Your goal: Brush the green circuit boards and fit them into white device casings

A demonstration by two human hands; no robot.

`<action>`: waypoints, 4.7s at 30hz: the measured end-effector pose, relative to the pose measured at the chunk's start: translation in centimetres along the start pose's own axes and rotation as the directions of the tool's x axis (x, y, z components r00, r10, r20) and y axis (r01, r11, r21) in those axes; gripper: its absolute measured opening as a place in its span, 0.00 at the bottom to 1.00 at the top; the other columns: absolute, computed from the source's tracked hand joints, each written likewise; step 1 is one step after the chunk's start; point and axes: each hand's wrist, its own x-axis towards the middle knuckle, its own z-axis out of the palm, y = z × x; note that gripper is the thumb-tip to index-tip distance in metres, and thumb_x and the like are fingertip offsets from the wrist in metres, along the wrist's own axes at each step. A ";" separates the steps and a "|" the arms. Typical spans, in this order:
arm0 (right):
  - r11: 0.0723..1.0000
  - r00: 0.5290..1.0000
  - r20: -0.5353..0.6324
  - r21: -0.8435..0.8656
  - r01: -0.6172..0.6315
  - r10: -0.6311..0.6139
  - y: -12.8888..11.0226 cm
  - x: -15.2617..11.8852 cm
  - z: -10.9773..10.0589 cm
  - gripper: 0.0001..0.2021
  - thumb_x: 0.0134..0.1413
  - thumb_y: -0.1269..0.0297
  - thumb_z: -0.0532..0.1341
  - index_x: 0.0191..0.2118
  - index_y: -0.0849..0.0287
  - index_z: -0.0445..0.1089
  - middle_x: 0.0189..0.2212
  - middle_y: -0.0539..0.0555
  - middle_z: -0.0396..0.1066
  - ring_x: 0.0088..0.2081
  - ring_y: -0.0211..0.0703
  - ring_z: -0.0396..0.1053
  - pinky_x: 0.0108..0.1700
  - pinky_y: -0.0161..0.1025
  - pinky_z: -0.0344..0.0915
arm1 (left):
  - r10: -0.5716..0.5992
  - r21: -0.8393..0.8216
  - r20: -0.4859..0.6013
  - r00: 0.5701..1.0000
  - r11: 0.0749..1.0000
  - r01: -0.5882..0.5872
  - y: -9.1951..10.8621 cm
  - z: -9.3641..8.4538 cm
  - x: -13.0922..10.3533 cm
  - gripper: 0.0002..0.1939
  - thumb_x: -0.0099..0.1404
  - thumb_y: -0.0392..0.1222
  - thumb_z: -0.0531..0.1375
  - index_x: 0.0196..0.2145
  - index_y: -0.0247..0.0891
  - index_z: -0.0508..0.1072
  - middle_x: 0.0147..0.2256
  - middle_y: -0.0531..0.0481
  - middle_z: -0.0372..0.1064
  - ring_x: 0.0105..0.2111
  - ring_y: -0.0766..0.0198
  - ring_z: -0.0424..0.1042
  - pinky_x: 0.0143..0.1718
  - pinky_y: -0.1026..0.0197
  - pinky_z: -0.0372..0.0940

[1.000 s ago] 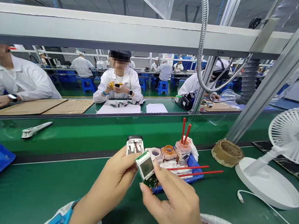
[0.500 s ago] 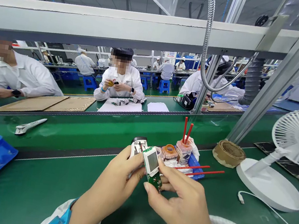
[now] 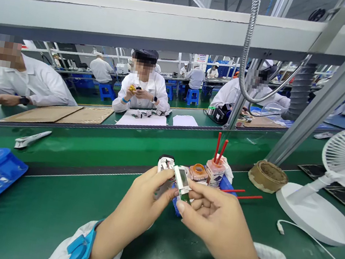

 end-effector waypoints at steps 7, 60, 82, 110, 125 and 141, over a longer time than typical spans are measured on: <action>0.993 0.994 0.085 0.091 -0.077 0.069 -0.2 0.5 -0.6 0.10 0.51 0.64 0.61 0.38 0.63 0.72 0.26 0.53 0.67 0.25 0.40 0.67 0.24 0.32 0.69 | -0.002 0.040 -0.017 1.000 0.999 0.003 0.0 0.1 0.1 0.11 0.60 0.32 0.55 0.40 0.40 0.70 0.36 0.50 0.68 0.34 0.64 0.65 0.34 0.64 0.60; 0.712 0.784 -0.134 -0.530 0.461 -0.607 2.0 -1.3 2.7 0.16 0.58 0.68 0.60 0.50 0.65 0.63 0.33 0.56 0.66 0.26 0.37 0.67 0.26 0.31 0.71 | -0.360 -0.941 0.131 0.924 0.249 0.230 1.5 1.2 -0.8 0.25 0.65 0.45 0.54 0.59 0.55 0.53 0.34 0.52 0.69 0.30 0.70 0.67 0.29 0.69 0.60; 0.886 0.973 -0.054 -0.427 0.179 -0.222 1.7 -0.1 1.4 0.14 0.50 0.74 0.61 0.44 0.57 0.67 0.21 0.44 0.70 0.23 0.40 0.67 0.25 0.35 0.64 | -0.341 -0.904 0.191 0.921 0.303 0.300 0.5 1.9 0.0 0.28 0.65 0.43 0.54 0.60 0.47 0.49 0.51 0.47 0.65 0.51 0.59 0.64 0.54 0.56 0.53; 0.774 0.942 0.017 -0.565 0.286 -0.336 1.9 0.5 1.4 0.08 0.55 0.70 0.59 0.41 0.58 0.62 0.22 0.46 0.66 0.23 0.39 0.65 0.23 0.34 0.59 | -0.373 -0.868 0.223 0.900 0.344 0.358 0.2 1.9 0.3 0.30 0.64 0.46 0.55 0.61 0.47 0.49 0.53 0.47 0.63 0.52 0.57 0.61 0.53 0.55 0.54; 0.577 0.772 0.493 -0.519 0.630 -0.400 1.3 1.0 0.2 0.09 0.60 0.75 0.52 0.36 0.62 0.70 0.29 0.54 0.64 0.33 0.45 0.60 0.34 0.42 0.59 | -0.497 -0.902 0.317 0.807 0.106 0.420 0.1 2.1 1.2 0.29 0.63 0.41 0.58 0.59 0.42 0.52 0.42 0.47 0.70 0.43 0.63 0.69 0.45 0.63 0.62; 0.172 0.528 0.743 -0.505 0.846 -0.411 1.9 1.3 0.3 0.15 0.60 0.79 0.43 0.31 0.65 0.64 0.28 0.57 0.60 0.31 0.45 0.55 0.33 0.41 0.55 | -0.531 -0.857 0.402 0.746 0.068 0.510 -0.3 2.3 1.4 0.32 0.62 0.41 0.59 0.60 0.46 0.49 0.44 0.48 0.66 0.44 0.62 0.67 0.46 0.63 0.61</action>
